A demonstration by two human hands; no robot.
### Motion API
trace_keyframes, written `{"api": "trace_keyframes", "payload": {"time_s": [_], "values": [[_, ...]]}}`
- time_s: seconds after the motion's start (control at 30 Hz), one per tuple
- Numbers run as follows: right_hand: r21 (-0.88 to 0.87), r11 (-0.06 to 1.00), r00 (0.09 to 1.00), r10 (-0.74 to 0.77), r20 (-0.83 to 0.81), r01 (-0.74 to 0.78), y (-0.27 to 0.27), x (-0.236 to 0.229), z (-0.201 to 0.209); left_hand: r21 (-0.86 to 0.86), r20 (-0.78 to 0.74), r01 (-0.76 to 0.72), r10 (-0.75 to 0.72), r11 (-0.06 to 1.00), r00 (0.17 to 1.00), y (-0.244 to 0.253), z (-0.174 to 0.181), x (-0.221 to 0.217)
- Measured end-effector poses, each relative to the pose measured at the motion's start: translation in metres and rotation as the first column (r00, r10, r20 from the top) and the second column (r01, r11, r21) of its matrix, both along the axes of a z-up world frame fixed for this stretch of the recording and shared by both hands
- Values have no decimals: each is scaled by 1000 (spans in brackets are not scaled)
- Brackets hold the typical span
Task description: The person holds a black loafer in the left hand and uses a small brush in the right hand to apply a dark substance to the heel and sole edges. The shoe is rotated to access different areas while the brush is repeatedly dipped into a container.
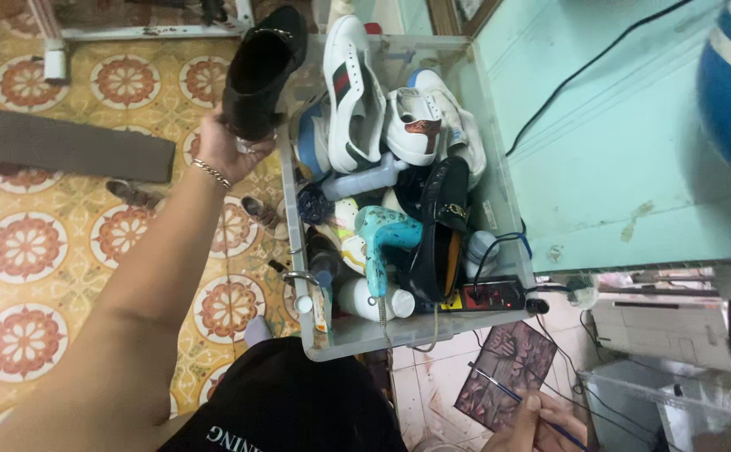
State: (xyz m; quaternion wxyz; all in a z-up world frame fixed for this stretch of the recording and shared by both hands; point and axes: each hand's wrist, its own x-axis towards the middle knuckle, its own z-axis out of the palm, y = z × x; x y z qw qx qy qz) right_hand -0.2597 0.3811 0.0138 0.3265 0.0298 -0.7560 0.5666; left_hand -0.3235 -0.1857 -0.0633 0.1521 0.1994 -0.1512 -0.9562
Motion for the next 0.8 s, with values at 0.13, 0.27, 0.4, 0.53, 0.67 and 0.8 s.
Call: {"api": "trace_keyframes", "payload": {"time_s": [0.13, 0.27, 0.4, 0.53, 0.67, 0.8], "values": [[-52, 995, 996, 81, 25, -80, 12, -16, -10, 12, -55, -21, 22, 1000, 998, 2, -11, -2], [-117, 989, 991, 100, 93, -89, -18, -20, 15, -4, 110, -90, 90, 996, 990, 17, 15, 0], [-194, 965, 976, 199, 89, -179, -30, -27, 21, -70, 225, -160, 172, 985, 959, 10, -10, -7], [-264, 935, 963, 263, 65, -237, -32, -33, 20, -40, 174, -115, 120, 993, 977, 11, -21, -5], [26, 984, 976, 168, 139, -174, -40, -27, 45, -58, 213, -109, 119, 992, 970, 25, -8, 6], [-134, 978, 987, 163, -2, -162, -33, -39, 32, -87, 212, -107, 124, 990, 969, 24, -12, 8]]}}
